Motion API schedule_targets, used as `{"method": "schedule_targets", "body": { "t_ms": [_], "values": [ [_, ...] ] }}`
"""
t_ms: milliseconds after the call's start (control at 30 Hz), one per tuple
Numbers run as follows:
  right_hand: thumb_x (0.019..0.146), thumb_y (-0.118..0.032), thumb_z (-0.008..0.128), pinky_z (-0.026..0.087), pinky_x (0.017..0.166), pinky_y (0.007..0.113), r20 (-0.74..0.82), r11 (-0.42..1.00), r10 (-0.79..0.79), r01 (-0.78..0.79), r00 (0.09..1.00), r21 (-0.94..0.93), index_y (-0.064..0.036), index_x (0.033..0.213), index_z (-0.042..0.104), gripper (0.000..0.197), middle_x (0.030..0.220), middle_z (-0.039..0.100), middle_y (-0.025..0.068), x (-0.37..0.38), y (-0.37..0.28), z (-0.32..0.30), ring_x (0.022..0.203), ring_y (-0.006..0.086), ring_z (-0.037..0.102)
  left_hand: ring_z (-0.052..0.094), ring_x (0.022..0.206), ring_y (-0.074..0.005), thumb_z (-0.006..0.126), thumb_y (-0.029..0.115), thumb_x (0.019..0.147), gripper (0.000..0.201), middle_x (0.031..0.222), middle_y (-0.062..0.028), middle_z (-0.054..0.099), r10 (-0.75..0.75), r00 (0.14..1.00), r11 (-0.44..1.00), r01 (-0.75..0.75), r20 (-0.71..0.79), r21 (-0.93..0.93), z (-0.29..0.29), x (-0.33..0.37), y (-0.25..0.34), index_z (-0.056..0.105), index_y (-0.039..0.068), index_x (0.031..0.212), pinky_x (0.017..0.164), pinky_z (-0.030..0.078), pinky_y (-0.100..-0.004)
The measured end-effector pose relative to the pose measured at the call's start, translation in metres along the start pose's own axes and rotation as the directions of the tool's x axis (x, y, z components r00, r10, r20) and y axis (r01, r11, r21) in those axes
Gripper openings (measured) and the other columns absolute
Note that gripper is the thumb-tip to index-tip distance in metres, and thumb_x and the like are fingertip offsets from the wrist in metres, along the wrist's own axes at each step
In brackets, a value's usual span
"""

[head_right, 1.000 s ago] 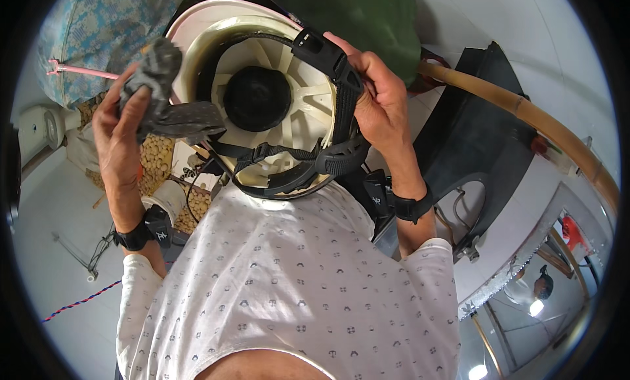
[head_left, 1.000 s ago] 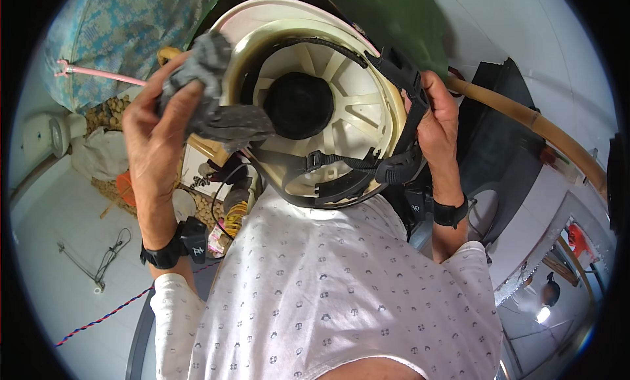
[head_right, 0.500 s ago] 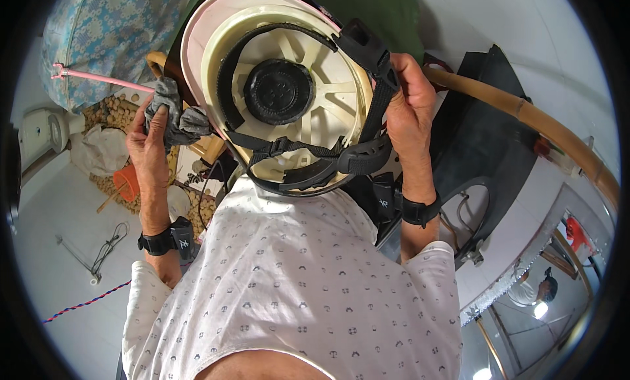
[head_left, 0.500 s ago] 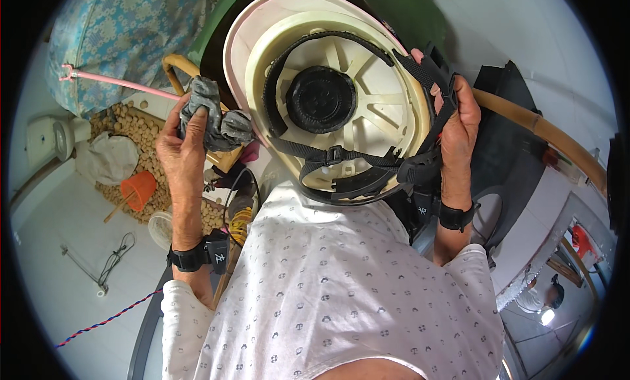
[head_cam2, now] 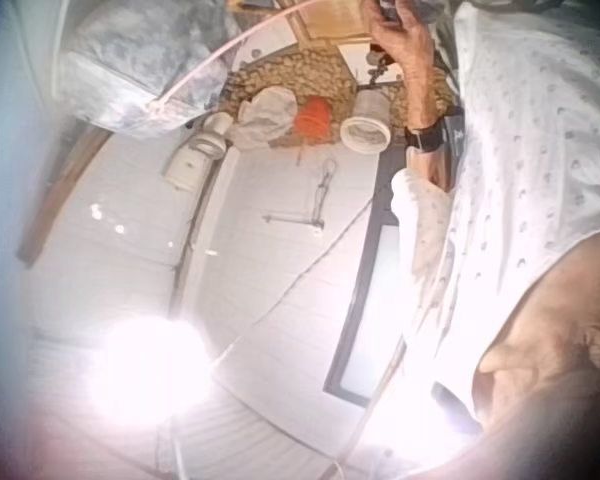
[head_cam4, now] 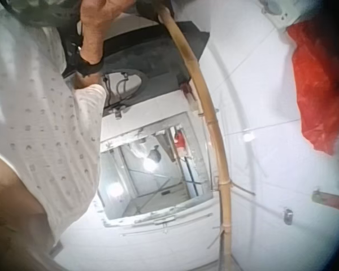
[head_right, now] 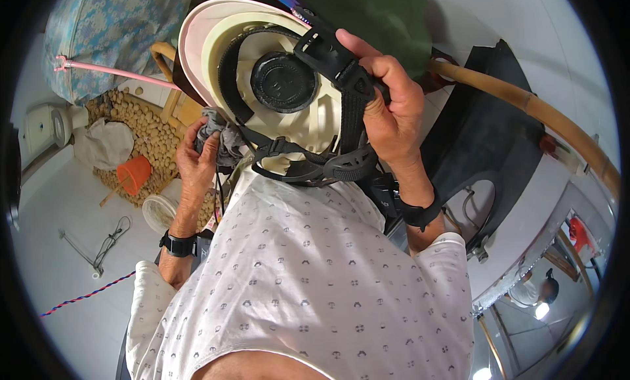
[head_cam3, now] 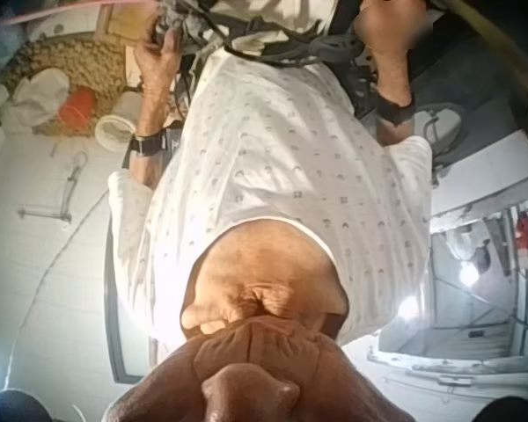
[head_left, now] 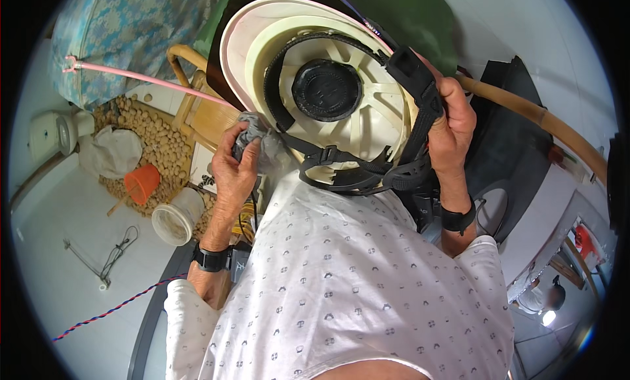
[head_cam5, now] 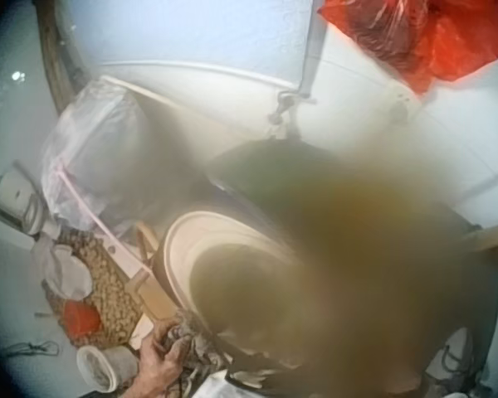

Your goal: The person wipes a helmet, its interior, and a green cover with a cloth, then wipes the surface of a black countertop around a sink and a mobile phone.

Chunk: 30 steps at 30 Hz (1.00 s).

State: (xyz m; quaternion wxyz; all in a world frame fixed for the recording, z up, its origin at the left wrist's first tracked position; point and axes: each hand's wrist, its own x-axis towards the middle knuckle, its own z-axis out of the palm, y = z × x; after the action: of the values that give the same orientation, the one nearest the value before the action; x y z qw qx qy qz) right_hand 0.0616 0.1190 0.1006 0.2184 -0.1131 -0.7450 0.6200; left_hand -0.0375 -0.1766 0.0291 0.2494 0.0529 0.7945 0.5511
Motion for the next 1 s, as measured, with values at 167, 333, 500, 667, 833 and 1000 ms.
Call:
{"method": "schedule_targets", "body": {
  "t_ms": [167, 333, 500, 667, 833, 1000],
  "values": [
    [0.094, -0.023, 0.057, 0.042, 0.092, 0.028, 0.038, 0.999, -0.015, 0.014, 0.999, 0.034, 0.0032, 0.091, 0.053, 0.026, 0.128, 0.054, 0.0229, 0.002, -0.004, 0.003, 0.109, 0.0166, 0.056, 0.057, 0.082, -0.0092, 0.065, 0.006, 0.085, 0.026, 0.095, -0.0044, 0.062, -0.024, 0.999, 0.999, 0.026, -0.039, 0.045, -0.003, 0.013, 0.001, 0.061, 0.001, 0.110, 0.072, 0.047, -0.0213],
    [0.094, -0.024, 0.055, 0.039, 0.098, 0.033, 0.031, 0.995, -0.097, 0.096, 0.995, 0.033, 0.0032, 0.090, 0.052, 0.028, 0.126, 0.055, 0.0249, 0.015, -0.014, 0.005, 0.116, 0.0232, 0.053, 0.057, 0.072, -0.0081, 0.065, 0.008, 0.085, 0.027, 0.088, -0.0041, 0.062, -0.119, 0.993, 0.990, 0.118, -0.007, -0.082, 0.008, 0.039, 0.040, 0.061, 0.002, 0.112, 0.065, 0.047, -0.0194],
    [0.093, -0.033, 0.056, 0.036, 0.101, 0.039, 0.152, 0.925, -0.333, 0.353, 0.931, -0.137, 0.0019, 0.084, 0.052, 0.037, 0.119, 0.060, 0.0242, 0.034, -0.011, 0.004, 0.118, 0.0335, 0.052, 0.058, 0.094, -0.0164, 0.063, 0.004, 0.083, 0.027, 0.102, -0.0076, 0.060, 0.091, 0.995, 0.990, -0.096, -0.047, -0.101, 0.034, 0.077, 0.024, 0.061, 0.000, 0.110, 0.083, 0.046, -0.0263],
    [0.090, -0.037, 0.058, 0.036, 0.101, 0.042, 0.082, 0.931, -0.310, 0.320, 0.947, -0.176, 0.0006, 0.083, 0.051, 0.039, 0.119, 0.060, 0.0236, 0.036, -0.008, 0.009, 0.119, 0.0358, 0.051, 0.059, 0.099, -0.0268, 0.062, -0.002, 0.079, 0.032, 0.109, -0.0164, 0.058, 0.470, 0.882, 0.860, -0.459, 0.002, 0.224, 0.036, 0.098, 0.025, 0.059, -0.001, 0.111, 0.087, 0.046, -0.0317],
    [0.089, -0.035, 0.061, 0.036, 0.102, 0.044, 0.063, 0.952, -0.281, 0.286, 0.958, -0.111, 0.0003, 0.082, 0.050, 0.037, 0.120, 0.059, 0.0243, 0.039, -0.005, 0.008, 0.119, 0.0372, 0.051, 0.059, 0.100, -0.0313, 0.063, -0.005, 0.077, 0.033, 0.111, -0.0169, 0.057, 0.495, 0.868, 0.833, -0.486, 0.035, 0.264, 0.039, 0.086, 0.016, 0.058, 0.000, 0.108, 0.087, 0.047, -0.0345],
    [0.089, -0.033, 0.061, 0.033, 0.103, 0.044, 0.159, 0.929, -0.305, 0.329, 0.939, -0.166, 0.0004, 0.084, 0.051, 0.035, 0.122, 0.056, 0.0269, 0.040, -0.006, 0.005, 0.120, 0.0358, 0.050, 0.059, 0.100, -0.0300, 0.063, -0.005, 0.075, 0.033, 0.110, -0.0153, 0.058, 0.466, 0.880, 0.852, -0.473, 0.087, 0.226, 0.029, 0.086, 0.007, 0.060, 0.002, 0.107, 0.087, 0.047, -0.0350]
  ]
}}
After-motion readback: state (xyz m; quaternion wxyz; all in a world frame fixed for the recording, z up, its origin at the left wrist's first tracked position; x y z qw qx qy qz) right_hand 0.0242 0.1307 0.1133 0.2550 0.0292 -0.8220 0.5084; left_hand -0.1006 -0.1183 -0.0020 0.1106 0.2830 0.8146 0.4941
